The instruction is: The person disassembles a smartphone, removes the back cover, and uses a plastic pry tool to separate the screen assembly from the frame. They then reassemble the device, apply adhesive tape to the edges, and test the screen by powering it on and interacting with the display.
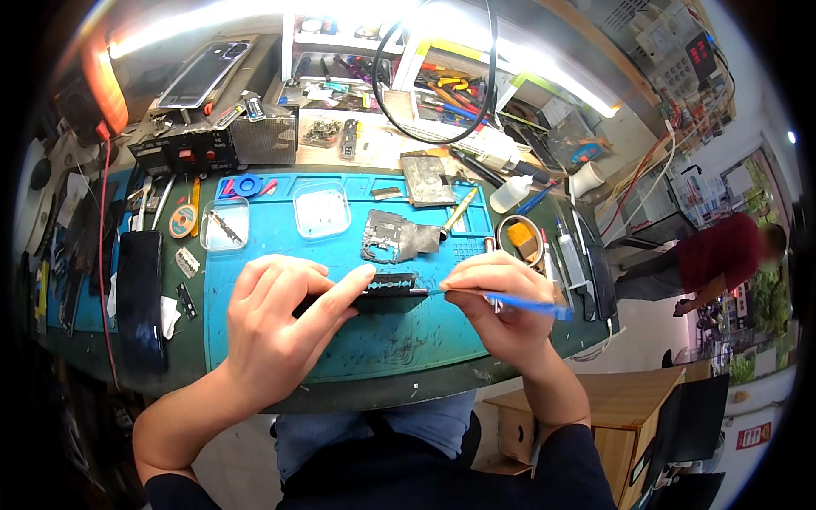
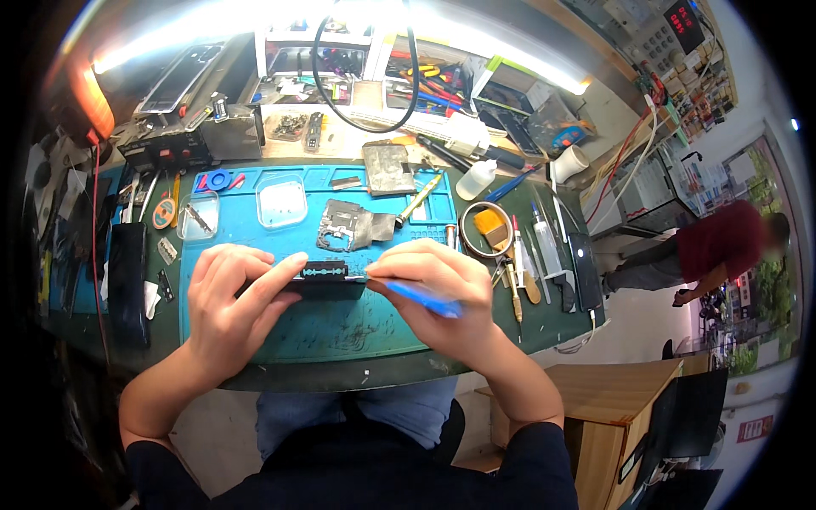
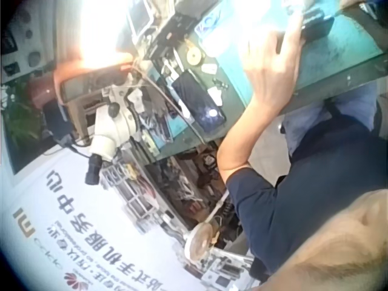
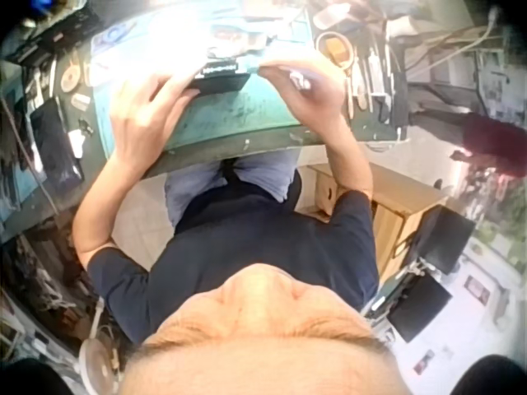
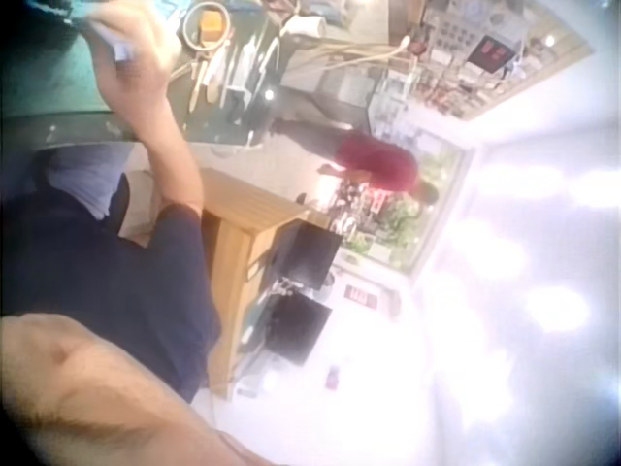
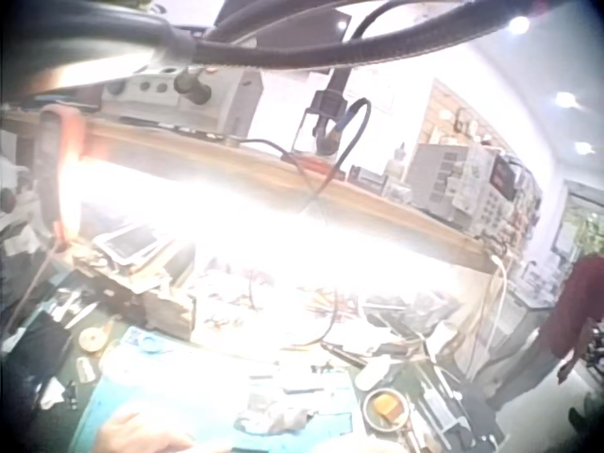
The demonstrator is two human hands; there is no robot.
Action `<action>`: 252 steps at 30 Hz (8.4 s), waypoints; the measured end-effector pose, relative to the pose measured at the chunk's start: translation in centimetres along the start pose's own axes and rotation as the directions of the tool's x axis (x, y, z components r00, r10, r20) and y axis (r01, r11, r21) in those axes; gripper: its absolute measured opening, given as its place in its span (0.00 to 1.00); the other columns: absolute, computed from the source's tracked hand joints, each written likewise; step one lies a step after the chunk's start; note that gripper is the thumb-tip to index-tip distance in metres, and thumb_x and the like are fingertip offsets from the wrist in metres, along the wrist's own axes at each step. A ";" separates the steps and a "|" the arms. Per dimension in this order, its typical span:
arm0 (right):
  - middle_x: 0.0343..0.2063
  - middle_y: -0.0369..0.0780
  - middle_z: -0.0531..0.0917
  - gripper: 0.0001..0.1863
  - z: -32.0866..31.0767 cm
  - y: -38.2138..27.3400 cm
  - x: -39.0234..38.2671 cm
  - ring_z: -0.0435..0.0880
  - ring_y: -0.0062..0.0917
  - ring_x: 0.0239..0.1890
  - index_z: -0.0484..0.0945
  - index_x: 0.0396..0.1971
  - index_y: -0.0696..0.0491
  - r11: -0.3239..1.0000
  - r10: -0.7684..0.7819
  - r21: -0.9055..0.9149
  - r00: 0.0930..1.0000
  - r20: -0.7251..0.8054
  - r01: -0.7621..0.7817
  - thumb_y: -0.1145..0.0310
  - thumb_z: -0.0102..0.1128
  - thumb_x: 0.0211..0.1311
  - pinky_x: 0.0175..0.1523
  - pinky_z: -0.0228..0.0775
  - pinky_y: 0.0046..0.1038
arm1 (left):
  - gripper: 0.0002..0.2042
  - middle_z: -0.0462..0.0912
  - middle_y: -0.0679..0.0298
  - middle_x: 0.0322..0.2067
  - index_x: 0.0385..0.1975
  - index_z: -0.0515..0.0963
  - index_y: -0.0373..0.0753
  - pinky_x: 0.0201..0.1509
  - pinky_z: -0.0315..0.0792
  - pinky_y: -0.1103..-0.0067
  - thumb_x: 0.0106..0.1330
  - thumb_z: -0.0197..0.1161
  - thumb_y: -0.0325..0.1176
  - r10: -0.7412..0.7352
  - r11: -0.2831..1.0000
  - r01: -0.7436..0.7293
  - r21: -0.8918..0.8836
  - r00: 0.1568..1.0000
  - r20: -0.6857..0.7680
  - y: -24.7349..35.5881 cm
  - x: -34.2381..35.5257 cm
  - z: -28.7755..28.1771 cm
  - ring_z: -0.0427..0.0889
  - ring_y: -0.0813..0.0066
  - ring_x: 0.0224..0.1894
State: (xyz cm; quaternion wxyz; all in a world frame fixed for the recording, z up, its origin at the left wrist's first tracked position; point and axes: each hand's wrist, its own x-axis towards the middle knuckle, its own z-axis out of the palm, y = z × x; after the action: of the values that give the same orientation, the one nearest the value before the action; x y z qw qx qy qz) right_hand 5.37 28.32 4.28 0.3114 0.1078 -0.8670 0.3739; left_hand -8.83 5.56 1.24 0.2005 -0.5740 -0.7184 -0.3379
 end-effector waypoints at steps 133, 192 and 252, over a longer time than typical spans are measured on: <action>0.36 0.43 0.89 0.15 3.6 0.2 -1.8 0.85 0.18 0.37 0.84 0.41 0.66 0.451 0.769 0.631 0.634 0.085 -0.632 0.68 0.72 0.64 0.46 0.76 0.21 | 0.15 0.86 0.65 0.42 0.52 0.80 0.32 0.50 0.76 0.83 0.70 0.69 0.33 -0.764 0.043 0.418 -0.907 0.599 0.240 -0.9 1.6 1.3 0.83 0.83 0.41; 0.56 0.47 0.78 0.35 -5.5 9.5 -1.5 0.71 0.41 0.62 0.73 0.59 0.55 0.678 0.180 -0.591 0.879 -0.442 -0.436 0.59 0.77 0.52 0.68 0.61 0.42 | 0.21 0.81 0.47 0.53 0.64 0.66 0.37 0.58 0.81 0.59 0.73 0.57 0.29 -0.496 -0.506 0.515 -0.692 0.483 0.722 -1.1 2.0 0.6 0.84 0.52 0.53; 0.39 0.41 0.89 0.26 -7.4 15.2 -0.6 0.86 0.22 0.40 0.80 0.52 0.61 0.732 0.594 -0.193 0.750 -0.290 -0.654 0.65 0.76 0.56 0.50 0.78 0.26 | 0.19 0.82 0.48 0.48 0.62 0.65 0.38 0.51 0.83 0.64 0.73 0.57 0.31 -0.345 -0.628 0.454 -0.633 0.566 0.749 -0.1 1.2 0.8 0.86 0.58 0.46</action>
State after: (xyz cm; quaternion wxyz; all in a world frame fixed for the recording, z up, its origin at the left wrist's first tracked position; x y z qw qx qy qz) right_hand 2.82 44.16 -1.05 0.2680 -0.2765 -0.8586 0.3384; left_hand -9.12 6.98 1.50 -0.5399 -0.0800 -0.3214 -0.7738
